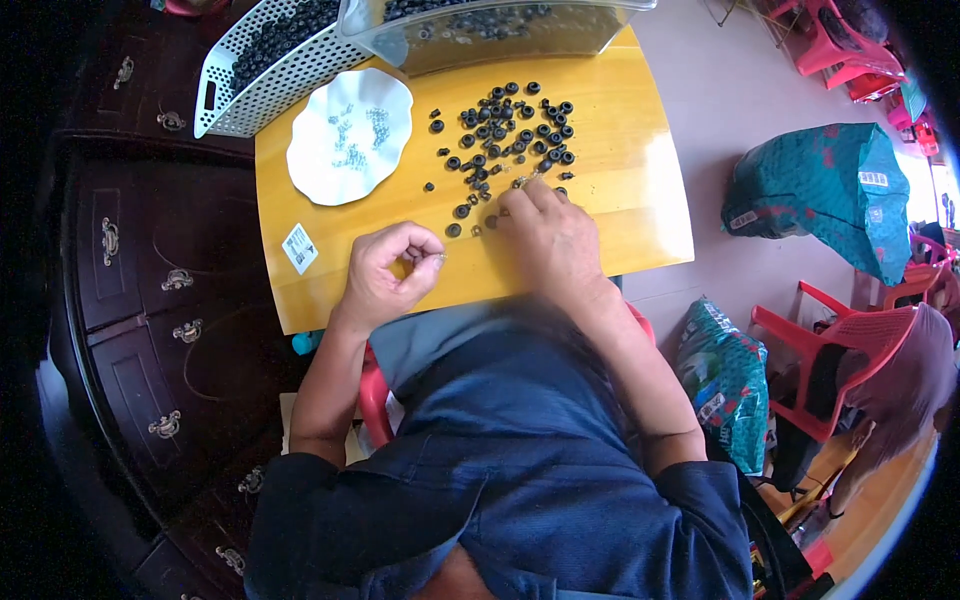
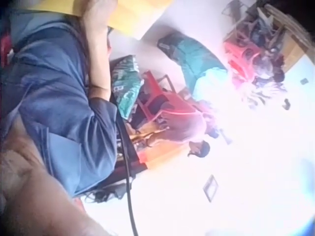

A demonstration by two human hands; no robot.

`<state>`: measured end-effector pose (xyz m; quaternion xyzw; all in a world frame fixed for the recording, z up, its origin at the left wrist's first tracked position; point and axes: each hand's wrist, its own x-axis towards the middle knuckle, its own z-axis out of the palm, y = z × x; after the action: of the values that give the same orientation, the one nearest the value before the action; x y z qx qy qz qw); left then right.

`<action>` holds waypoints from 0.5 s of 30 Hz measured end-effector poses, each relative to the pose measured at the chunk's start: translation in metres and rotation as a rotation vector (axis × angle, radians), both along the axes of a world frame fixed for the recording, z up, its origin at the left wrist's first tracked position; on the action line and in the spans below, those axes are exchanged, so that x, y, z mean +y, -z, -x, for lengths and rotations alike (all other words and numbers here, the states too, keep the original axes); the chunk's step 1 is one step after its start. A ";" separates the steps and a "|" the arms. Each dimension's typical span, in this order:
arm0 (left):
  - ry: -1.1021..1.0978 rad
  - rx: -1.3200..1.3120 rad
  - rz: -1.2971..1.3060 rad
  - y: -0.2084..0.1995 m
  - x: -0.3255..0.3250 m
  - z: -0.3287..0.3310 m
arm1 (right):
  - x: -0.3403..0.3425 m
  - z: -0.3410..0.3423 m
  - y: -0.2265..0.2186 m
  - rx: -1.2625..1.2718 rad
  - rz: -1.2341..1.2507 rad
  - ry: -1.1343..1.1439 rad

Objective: The person gathers black plastic components from a container and places them on a table. They pick up small clear pins from a plate and insert them into the black components before placing the assembled pieces into a plastic bag.

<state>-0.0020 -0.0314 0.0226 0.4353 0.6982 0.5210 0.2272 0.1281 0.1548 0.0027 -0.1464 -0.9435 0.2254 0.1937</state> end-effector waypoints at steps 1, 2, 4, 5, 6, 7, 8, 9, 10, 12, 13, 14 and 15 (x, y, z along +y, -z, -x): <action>-0.006 -0.022 -0.016 0.000 0.000 -0.001 | 0.002 -0.002 -0.001 -0.002 -0.004 -0.004; -0.011 -0.044 -0.030 -0.001 0.000 -0.002 | 0.005 -0.005 -0.002 0.072 0.046 -0.003; -0.018 -0.034 -0.059 -0.001 0.001 -0.004 | 0.006 -0.010 -0.006 0.144 0.094 -0.006; -0.022 -0.021 -0.083 -0.002 0.003 -0.005 | 0.004 -0.015 -0.012 0.140 0.364 0.018; -0.025 -0.022 -0.085 -0.002 0.004 -0.006 | 0.002 -0.019 -0.015 0.134 0.635 0.042; -0.030 -0.037 -0.109 -0.004 0.007 -0.008 | -0.001 -0.023 -0.014 0.133 0.631 0.044; -0.035 -0.052 -0.132 -0.005 0.010 -0.009 | -0.006 -0.025 -0.011 0.256 0.988 0.015; -0.033 -0.053 -0.133 -0.008 0.014 -0.011 | -0.008 -0.027 -0.007 0.381 1.345 -0.015; -0.033 -0.063 -0.145 -0.011 0.018 -0.014 | -0.010 -0.029 -0.003 0.411 1.421 -0.043; -0.033 -0.072 -0.151 -0.015 0.026 -0.019 | -0.009 -0.034 0.005 0.406 1.489 -0.045; -0.033 -0.071 -0.162 -0.016 0.031 -0.022 | -0.009 -0.035 0.007 0.402 1.554 -0.048; -0.033 -0.071 -0.171 -0.017 0.034 -0.024 | -0.009 -0.036 0.009 0.404 1.562 -0.049; -0.031 -0.068 -0.163 -0.017 0.038 -0.025 | -0.008 -0.037 0.011 0.400 1.613 -0.050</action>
<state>0.0227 0.0062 0.0396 0.4234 0.6521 0.5941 0.2065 0.1646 0.1468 -0.0082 -0.1767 -0.4431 0.8585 0.1881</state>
